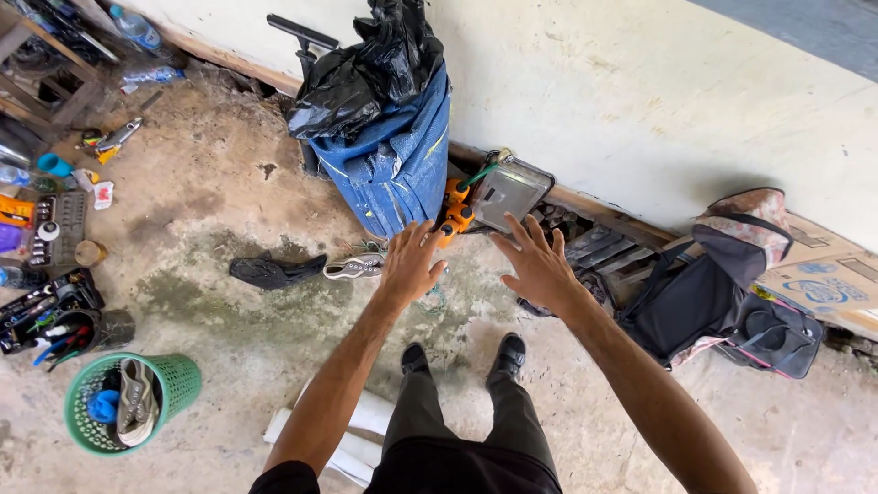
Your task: The recorder prepares various supplies and tools next to motorcycles, including checking containers and handling a black cloth.
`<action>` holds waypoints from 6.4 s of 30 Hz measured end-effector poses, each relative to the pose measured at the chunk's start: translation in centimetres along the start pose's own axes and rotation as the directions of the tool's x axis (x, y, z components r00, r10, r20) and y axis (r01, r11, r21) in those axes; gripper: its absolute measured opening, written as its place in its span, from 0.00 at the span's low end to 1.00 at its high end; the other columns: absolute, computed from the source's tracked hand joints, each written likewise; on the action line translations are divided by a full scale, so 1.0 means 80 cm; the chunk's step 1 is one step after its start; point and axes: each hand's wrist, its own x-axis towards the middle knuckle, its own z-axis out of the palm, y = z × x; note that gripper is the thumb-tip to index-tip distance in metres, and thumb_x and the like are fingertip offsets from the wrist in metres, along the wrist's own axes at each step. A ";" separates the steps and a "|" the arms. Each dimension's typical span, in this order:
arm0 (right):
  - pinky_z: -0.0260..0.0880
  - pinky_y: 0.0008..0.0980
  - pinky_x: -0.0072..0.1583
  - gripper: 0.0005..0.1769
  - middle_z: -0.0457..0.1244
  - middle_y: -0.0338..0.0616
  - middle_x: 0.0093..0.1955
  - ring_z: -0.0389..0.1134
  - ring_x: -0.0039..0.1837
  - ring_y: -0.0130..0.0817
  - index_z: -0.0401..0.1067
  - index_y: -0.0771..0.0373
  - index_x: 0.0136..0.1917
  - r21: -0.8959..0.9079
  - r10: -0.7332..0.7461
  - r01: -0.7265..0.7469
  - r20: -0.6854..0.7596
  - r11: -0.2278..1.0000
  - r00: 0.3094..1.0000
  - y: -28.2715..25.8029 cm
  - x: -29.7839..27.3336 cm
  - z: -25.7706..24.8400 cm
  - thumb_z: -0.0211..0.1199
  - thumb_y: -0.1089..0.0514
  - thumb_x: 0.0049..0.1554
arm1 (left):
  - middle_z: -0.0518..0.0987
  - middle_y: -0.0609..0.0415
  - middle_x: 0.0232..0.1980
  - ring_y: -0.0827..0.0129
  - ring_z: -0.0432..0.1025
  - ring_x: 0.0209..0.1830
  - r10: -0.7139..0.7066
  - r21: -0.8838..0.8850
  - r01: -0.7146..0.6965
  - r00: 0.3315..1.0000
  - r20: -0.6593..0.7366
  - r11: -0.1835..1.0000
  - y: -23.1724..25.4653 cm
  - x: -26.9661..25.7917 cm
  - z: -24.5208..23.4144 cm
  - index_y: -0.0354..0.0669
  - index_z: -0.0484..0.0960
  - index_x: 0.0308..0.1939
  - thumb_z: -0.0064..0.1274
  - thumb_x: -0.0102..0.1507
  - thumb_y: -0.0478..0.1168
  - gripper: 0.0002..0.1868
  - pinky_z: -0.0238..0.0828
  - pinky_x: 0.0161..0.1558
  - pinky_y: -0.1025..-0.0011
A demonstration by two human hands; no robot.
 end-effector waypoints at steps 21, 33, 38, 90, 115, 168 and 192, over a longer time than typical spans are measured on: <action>0.43 0.82 0.72 0.49 0.35 0.47 0.85 0.35 0.84 0.58 0.50 0.45 0.80 -0.108 -0.274 0.278 0.050 0.954 0.960 0.121 0.208 0.248 0.74 0.48 0.53 | 0.62 0.45 0.75 0.48 0.58 0.75 -0.262 0.042 0.264 0.964 -0.041 0.964 -0.073 0.057 0.317 0.43 0.69 0.70 0.63 0.61 0.47 0.35 0.55 0.72 0.46; 0.58 0.68 0.68 0.54 0.46 0.47 0.82 0.49 0.79 0.52 0.50 0.47 0.81 -0.120 -0.267 0.265 -0.003 0.957 0.964 0.168 0.372 0.502 0.76 0.52 0.49 | 0.60 0.38 0.75 0.41 0.55 0.75 -0.234 0.260 0.217 0.972 0.033 0.941 -0.237 0.106 0.577 0.38 0.67 0.71 0.61 0.60 0.43 0.37 0.57 0.68 0.36; 0.58 0.68 0.67 0.54 0.46 0.50 0.80 0.49 0.78 0.56 0.50 0.47 0.80 -0.104 -0.279 0.271 -0.075 0.957 0.957 0.171 0.433 0.576 0.77 0.51 0.48 | 0.61 0.39 0.74 0.43 0.59 0.72 -0.210 0.318 0.200 0.978 -0.002 0.927 -0.282 0.137 0.628 0.36 0.66 0.70 0.61 0.60 0.41 0.36 0.62 0.63 0.37; 0.70 0.41 0.66 0.47 0.69 0.47 0.62 0.70 0.64 0.46 0.67 0.61 0.67 0.170 -0.516 0.507 0.009 0.845 0.856 0.143 0.549 0.658 0.84 0.53 0.37 | 0.67 0.46 0.68 0.54 0.62 0.71 -0.357 0.378 0.321 0.934 0.027 0.868 -0.263 0.139 0.616 0.37 0.62 0.70 0.68 0.55 0.54 0.47 0.62 0.66 0.45; 0.72 0.40 0.64 0.40 0.71 0.47 0.58 0.73 0.61 0.39 0.71 0.60 0.65 0.196 -0.641 0.655 -0.136 0.730 0.755 -0.055 0.457 0.527 0.79 0.54 0.40 | 0.73 0.40 0.63 0.47 0.71 0.63 -0.415 -0.051 0.415 0.881 -0.228 0.908 -0.361 -0.038 0.498 0.39 0.64 0.71 0.68 0.50 0.56 0.51 0.70 0.64 0.54; 0.74 0.36 0.59 0.43 0.71 0.46 0.60 0.74 0.58 0.35 0.69 0.61 0.67 0.216 -0.888 0.891 -0.150 0.400 0.435 -0.434 0.408 0.647 0.80 0.55 0.40 | 0.79 0.49 0.56 0.55 0.75 0.60 -0.579 -0.059 0.613 0.705 -0.409 0.788 -0.480 -0.426 0.430 0.45 0.73 0.64 0.69 0.49 0.56 0.42 0.72 0.61 0.56; 0.71 0.40 0.66 0.39 0.69 0.44 0.61 0.71 0.64 0.40 0.70 0.58 0.64 0.233 -0.965 0.936 0.071 0.263 0.254 -0.671 0.402 0.767 0.79 0.57 0.40 | 0.79 0.53 0.56 0.56 0.75 0.58 -0.821 -0.201 0.830 0.422 -0.386 0.521 -0.591 -0.616 0.478 0.49 0.71 0.65 0.71 0.52 0.57 0.42 0.74 0.57 0.56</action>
